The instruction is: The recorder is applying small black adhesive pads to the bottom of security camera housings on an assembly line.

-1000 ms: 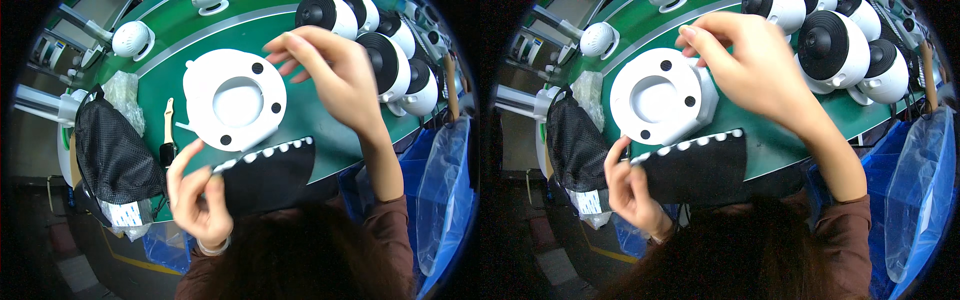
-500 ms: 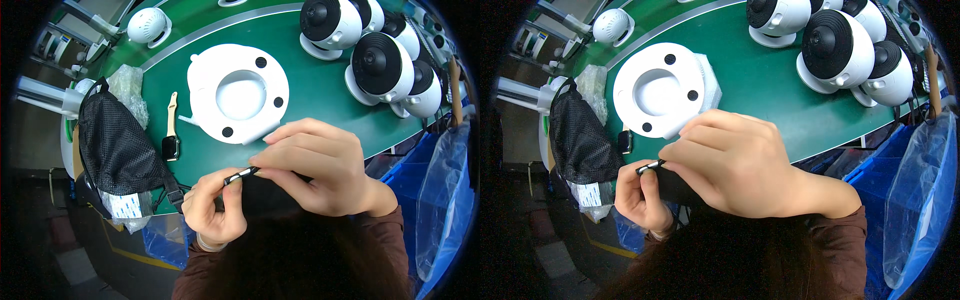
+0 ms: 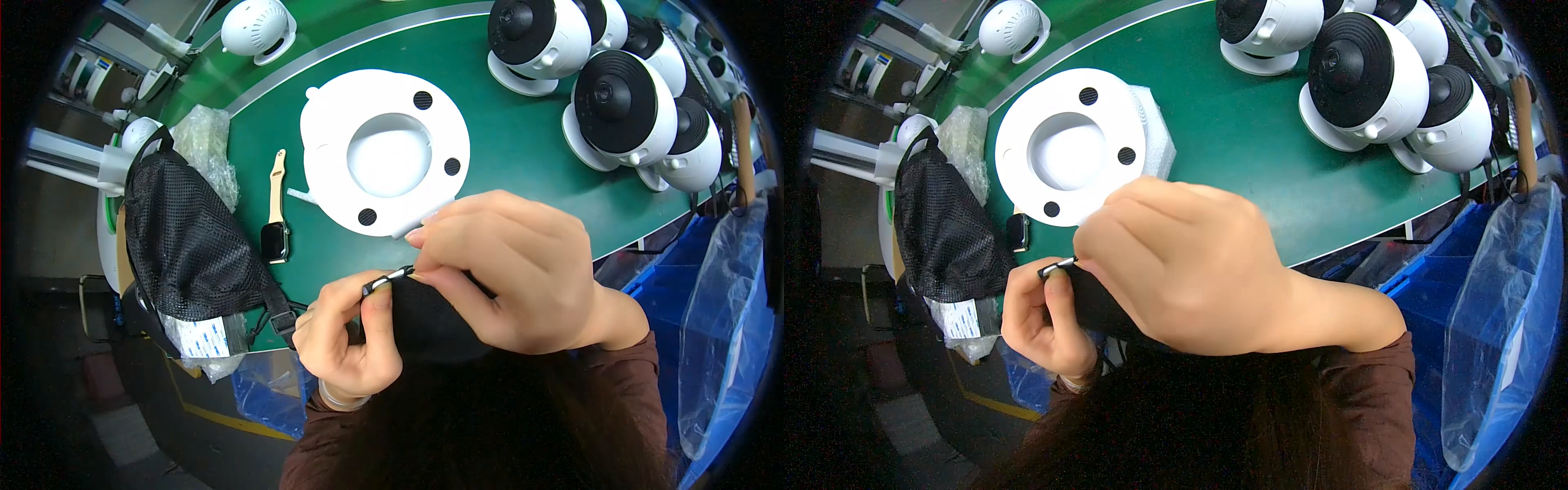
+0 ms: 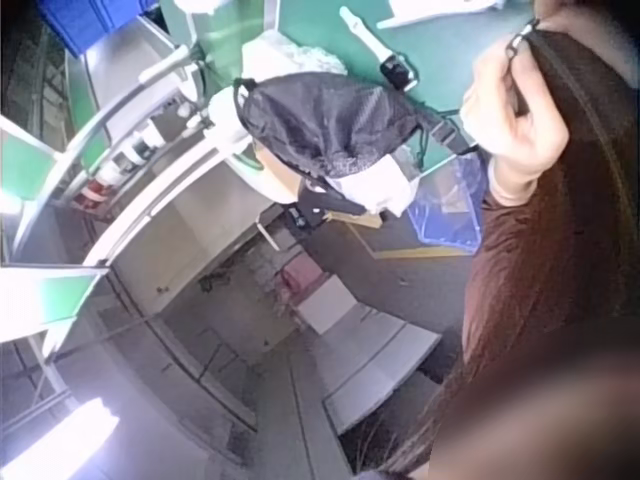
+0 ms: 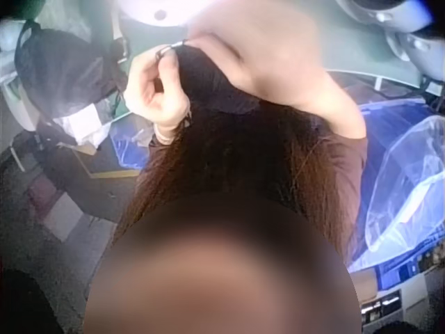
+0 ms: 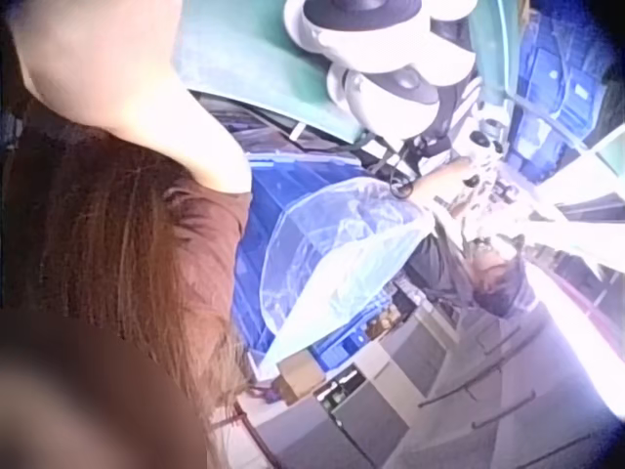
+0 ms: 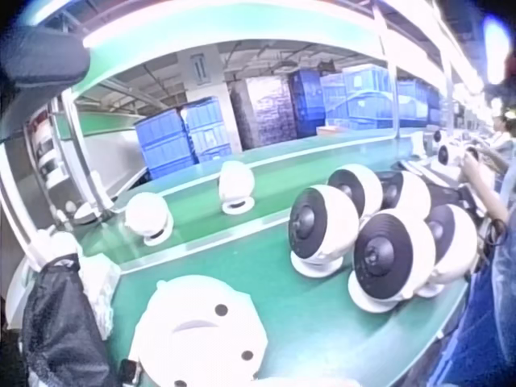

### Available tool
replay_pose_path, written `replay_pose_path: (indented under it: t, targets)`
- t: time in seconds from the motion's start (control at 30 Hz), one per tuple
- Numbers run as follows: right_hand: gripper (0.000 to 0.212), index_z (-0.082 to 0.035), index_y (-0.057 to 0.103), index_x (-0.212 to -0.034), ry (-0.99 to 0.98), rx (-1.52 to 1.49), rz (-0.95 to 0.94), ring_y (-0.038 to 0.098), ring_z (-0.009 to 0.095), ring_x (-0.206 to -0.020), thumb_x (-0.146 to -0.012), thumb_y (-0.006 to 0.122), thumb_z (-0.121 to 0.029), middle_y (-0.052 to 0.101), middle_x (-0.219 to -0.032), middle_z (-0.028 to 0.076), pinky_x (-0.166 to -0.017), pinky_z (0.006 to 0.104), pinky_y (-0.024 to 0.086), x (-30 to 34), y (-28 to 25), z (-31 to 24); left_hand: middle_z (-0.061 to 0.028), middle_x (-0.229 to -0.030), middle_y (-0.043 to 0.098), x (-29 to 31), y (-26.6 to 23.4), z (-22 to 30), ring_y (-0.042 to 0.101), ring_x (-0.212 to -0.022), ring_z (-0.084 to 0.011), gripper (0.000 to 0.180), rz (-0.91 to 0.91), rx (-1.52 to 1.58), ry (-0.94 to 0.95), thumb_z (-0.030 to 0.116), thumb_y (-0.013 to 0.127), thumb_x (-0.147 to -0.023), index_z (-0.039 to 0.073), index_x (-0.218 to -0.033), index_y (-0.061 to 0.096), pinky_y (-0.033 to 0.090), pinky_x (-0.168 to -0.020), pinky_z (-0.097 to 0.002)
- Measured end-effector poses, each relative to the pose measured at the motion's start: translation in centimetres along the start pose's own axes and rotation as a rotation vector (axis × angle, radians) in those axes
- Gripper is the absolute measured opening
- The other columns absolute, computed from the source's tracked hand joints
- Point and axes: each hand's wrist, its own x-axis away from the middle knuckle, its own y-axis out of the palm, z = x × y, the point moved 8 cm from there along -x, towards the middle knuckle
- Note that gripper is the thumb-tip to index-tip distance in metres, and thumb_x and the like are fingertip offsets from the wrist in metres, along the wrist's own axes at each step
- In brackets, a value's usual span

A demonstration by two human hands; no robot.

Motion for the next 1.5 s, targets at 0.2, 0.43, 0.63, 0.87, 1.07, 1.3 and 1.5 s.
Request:
replay_pose_path:
  t: [0.2,0.43,0.63,0.87,1.07,1.3,1.5]
  targets:
    - [0.011,-0.006,0.058,-0.07,-0.212,0.163,0.223,0.061,0.022,-0.076,-0.06,0.063,-0.008,0.063,-0.081,0.008,-0.064,0.0281,0.049,0.8,-0.5,-3.6,-0.0039,-0.06,0.055,-0.5,-0.7,-1.9,0.05,-0.052,-0.0043,0.005,0.093,0.069,-0.142,-0.004,0.052,-0.077,-0.006,-0.08,0.054,0.036,-0.049,-0.0151]
    - [0.021,-0.003,0.06,-0.076,0.116,-0.083,-0.023,0.059,0.02,-0.069,-0.058,0.067,0.004,0.062,-0.078,0.007,-0.059,0.0256,0.046,-1.4,0.1,0.3,-0.0092,-0.067,0.06,-0.4,-1.3,-1.5,0.056,-0.056,-0.0096,0.007,0.096,0.092,-0.074,-0.007,0.055,-0.072,-0.006,-0.078,0.056,0.041,-0.053,-0.0178]
    - [0.022,-0.003,0.059,-0.077,0.032,-0.052,0.006,0.059,0.02,-0.067,-0.058,0.067,0.005,0.062,-0.077,0.007,-0.057,0.0261,0.046,-1.2,0.5,-0.1,-0.0111,-0.067,0.06,-0.5,-0.9,-0.8,0.057,-0.053,-0.0135,0.01,0.057,0.038,0.01,-0.008,0.056,-0.068,-0.005,-0.078,0.057,0.042,-0.052,-0.0191]
    - [0.02,-0.002,0.058,-0.074,0.037,-0.042,0.028,0.059,0.02,-0.065,-0.057,0.067,0.005,0.061,-0.076,0.008,-0.055,0.0247,0.045,-1.3,0.2,-0.5,-0.0114,-0.067,0.06,-0.5,-1.2,-0.6,0.057,-0.052,-0.0145,0.011,0.093,0.037,0.006,-0.008,0.057,-0.067,-0.005,-0.077,0.057,0.042,-0.052,-0.0193]
    - [0.019,-0.002,0.058,-0.074,0.015,-0.016,0.0,0.059,0.02,-0.067,-0.058,0.066,0.005,0.061,-0.075,0.008,-0.057,0.0254,0.046,-1.2,0.5,-0.7,-0.011,-0.067,0.061,-0.4,-1.0,-0.5,0.057,-0.053,-0.0159,0.012,0.07,0.02,0.004,-0.009,0.057,-0.065,-0.004,-0.076,0.058,0.043,-0.052,-0.0196]
    - [0.018,-0.003,0.057,-0.073,-0.062,0.023,0.039,0.059,0.022,-0.069,-0.058,0.066,0.003,0.061,-0.077,0.008,-0.059,0.0264,0.046,-1.3,0.8,-0.9,-0.0124,-0.069,0.061,-0.3,-1.2,-0.8,0.058,-0.054,-0.0138,0.011,0.104,0.061,-0.033,-0.009,0.056,-0.067,-0.006,-0.077,0.057,0.043,-0.053,-0.0187]
    - [0.019,-0.003,0.057,-0.073,-0.138,0.044,0.061,0.058,0.023,-0.067,-0.057,0.067,0.0,0.06,-0.076,0.007,-0.057,0.0277,0.047,-1.3,1.0,-1.2,-0.0124,-0.068,0.061,-0.3,-1.5,-0.9,0.058,-0.054,-0.0132,0.011,0.128,0.057,-0.037,-0.009,0.057,-0.066,-0.006,-0.076,0.057,0.044,-0.053,-0.0186]
